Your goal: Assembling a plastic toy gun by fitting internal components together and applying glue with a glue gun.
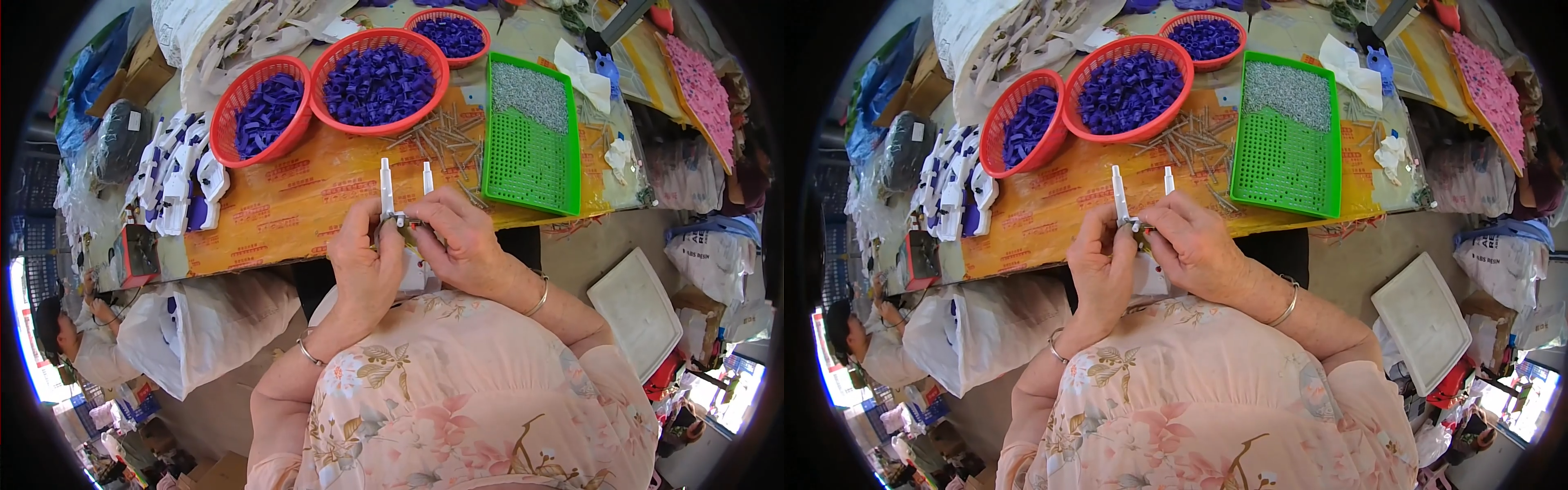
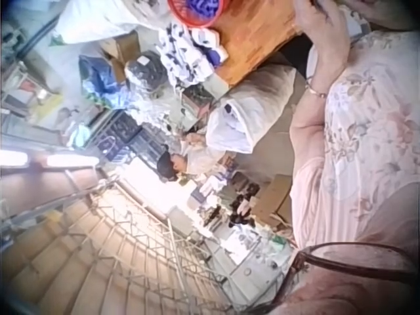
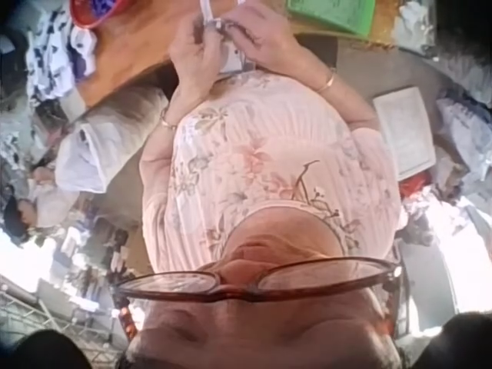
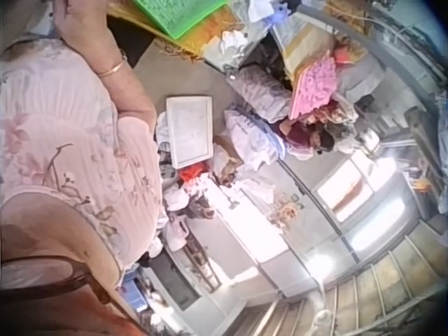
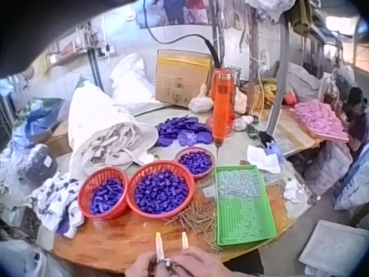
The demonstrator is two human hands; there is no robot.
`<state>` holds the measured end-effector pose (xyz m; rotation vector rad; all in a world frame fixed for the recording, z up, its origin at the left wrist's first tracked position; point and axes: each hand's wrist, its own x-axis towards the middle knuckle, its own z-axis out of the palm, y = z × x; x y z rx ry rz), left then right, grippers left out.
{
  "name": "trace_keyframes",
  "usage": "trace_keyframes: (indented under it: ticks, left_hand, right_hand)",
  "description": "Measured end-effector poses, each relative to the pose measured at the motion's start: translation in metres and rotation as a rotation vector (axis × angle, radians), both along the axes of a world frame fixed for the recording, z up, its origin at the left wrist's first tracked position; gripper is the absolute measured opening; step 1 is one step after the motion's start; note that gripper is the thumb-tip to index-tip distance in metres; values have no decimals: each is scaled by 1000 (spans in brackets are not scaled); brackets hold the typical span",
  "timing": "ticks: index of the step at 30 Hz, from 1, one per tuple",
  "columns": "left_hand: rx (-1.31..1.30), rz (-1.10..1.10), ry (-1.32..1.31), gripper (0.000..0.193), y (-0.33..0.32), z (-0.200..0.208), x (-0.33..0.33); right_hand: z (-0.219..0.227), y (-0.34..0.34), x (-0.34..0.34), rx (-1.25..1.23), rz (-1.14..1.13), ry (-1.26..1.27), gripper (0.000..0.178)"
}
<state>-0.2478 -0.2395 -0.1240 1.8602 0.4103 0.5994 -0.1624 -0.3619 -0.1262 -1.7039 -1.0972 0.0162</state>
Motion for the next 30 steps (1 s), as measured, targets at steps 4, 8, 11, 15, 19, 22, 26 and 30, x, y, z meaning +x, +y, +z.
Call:
trace_keyframes:
  ticks: [4,8,11,15,19,22,26,30]
  left_hand:
    - [36,23,-5,15,1,-5,-1]
    - [32,-3,3,16,2,-2,0]
    - [-26,-15,-10,16,2,-2,1]
    - [-43,-5,-17,16,3,-4,1]
    - [29,18,-41,17,0,-3,3]
    - [156,36,-59,17,-1,-9,3]
    - [169,47,-56,17,-1,-10,3]
    - [137,51,-19,16,-2,-7,3]
  right_hand:
    - [0,1,0,20,6,-8,24]
    - [-1,0,2,1,3,-17,23]
    - [1,0,3,10,12,-38,23]
    - [1,1,3,13,3,-86,25]
    - [1,0,3,13,1,-85,26]
    - [0,0,3,21,14,-41,23]
    - [1,-1,2,17,22,-10,23]
    - [1,-2,2,16,25,0,22]
